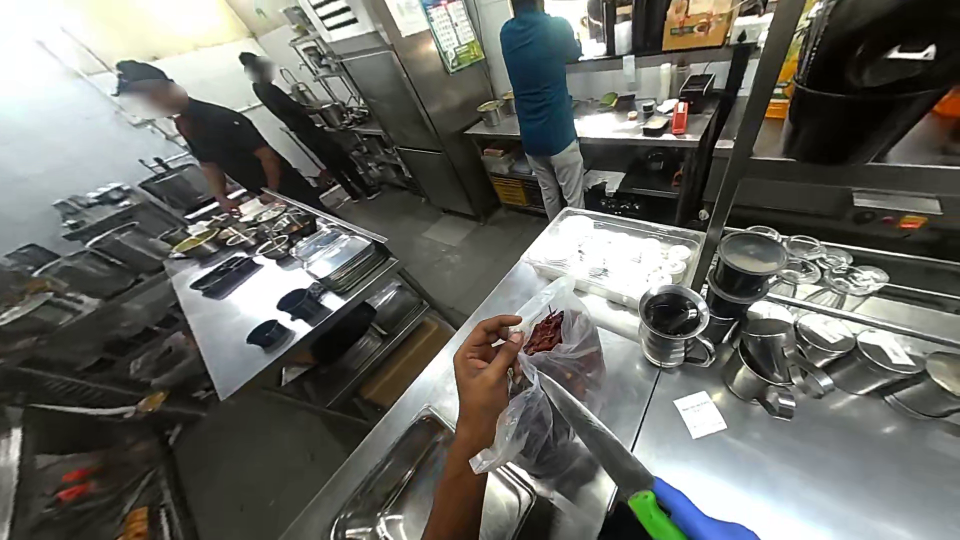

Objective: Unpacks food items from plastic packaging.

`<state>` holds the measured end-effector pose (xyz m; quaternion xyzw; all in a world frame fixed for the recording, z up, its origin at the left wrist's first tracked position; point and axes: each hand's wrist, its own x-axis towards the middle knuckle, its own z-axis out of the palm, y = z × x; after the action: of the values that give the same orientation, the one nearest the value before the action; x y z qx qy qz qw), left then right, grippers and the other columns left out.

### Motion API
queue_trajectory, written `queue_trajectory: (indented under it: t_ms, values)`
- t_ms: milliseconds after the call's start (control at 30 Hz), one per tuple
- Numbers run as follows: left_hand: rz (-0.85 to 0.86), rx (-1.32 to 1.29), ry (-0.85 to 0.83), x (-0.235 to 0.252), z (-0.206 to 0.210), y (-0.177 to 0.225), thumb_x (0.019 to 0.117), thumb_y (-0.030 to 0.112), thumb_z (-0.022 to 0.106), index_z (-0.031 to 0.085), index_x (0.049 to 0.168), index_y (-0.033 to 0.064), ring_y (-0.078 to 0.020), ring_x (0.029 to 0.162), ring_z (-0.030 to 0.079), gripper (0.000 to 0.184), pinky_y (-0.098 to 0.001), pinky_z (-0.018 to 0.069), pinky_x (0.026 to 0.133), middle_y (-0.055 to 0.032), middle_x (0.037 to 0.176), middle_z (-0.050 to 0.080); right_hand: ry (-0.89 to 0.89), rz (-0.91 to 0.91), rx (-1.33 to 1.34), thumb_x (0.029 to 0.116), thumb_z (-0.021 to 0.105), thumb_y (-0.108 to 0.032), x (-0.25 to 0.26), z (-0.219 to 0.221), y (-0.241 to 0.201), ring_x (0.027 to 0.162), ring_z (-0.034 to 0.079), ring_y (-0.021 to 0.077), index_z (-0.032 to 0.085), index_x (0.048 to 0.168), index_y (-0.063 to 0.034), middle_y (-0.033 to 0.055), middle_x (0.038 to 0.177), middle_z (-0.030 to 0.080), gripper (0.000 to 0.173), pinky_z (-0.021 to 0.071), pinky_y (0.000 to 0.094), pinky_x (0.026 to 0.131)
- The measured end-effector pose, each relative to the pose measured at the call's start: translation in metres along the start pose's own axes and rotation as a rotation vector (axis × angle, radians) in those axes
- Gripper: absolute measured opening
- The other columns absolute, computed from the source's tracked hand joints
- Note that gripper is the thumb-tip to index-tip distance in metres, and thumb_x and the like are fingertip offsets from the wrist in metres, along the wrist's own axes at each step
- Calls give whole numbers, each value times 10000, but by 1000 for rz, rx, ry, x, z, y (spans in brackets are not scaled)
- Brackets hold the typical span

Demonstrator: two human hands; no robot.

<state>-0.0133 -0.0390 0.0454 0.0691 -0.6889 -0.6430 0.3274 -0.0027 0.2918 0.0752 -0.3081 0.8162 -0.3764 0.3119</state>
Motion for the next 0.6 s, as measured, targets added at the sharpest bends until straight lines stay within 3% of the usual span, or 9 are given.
queue_trajectory:
  t_ms: [67,233,367,600]
  values:
    - [-1,-2,36,-1,1,-1,955,59,657,680,1229,165,-68,514,520,295,-198,488,434,-14,936,636,-2,-14,-17,1047,518,-318,-1,0,-1,879,715,361,514,1489,-81,184,1000,732,502,553,555,783]
    - [-18,-88,146,-7,10,-7,975,62,651,683,1186,121,-94,524,539,221,-226,501,440,-51,928,647,75,-45,-83,1037,539,-321,15,23,6,815,720,337,506,1485,-111,137,946,737,495,572,566,694]
    - [-7,-155,214,-10,14,-13,985,43,622,677,1140,107,-90,510,544,176,-229,510,440,-55,875,649,186,-61,-59,1031,552,-277,39,49,5,841,731,329,509,1477,-98,132,1022,743,483,583,559,699]
    - [50,-87,248,-8,7,-23,980,39,608,669,1170,125,-73,485,551,216,-228,531,430,-16,867,661,398,-178,1,1009,609,-225,64,82,22,826,744,243,547,1454,-83,92,1120,747,471,614,487,691]
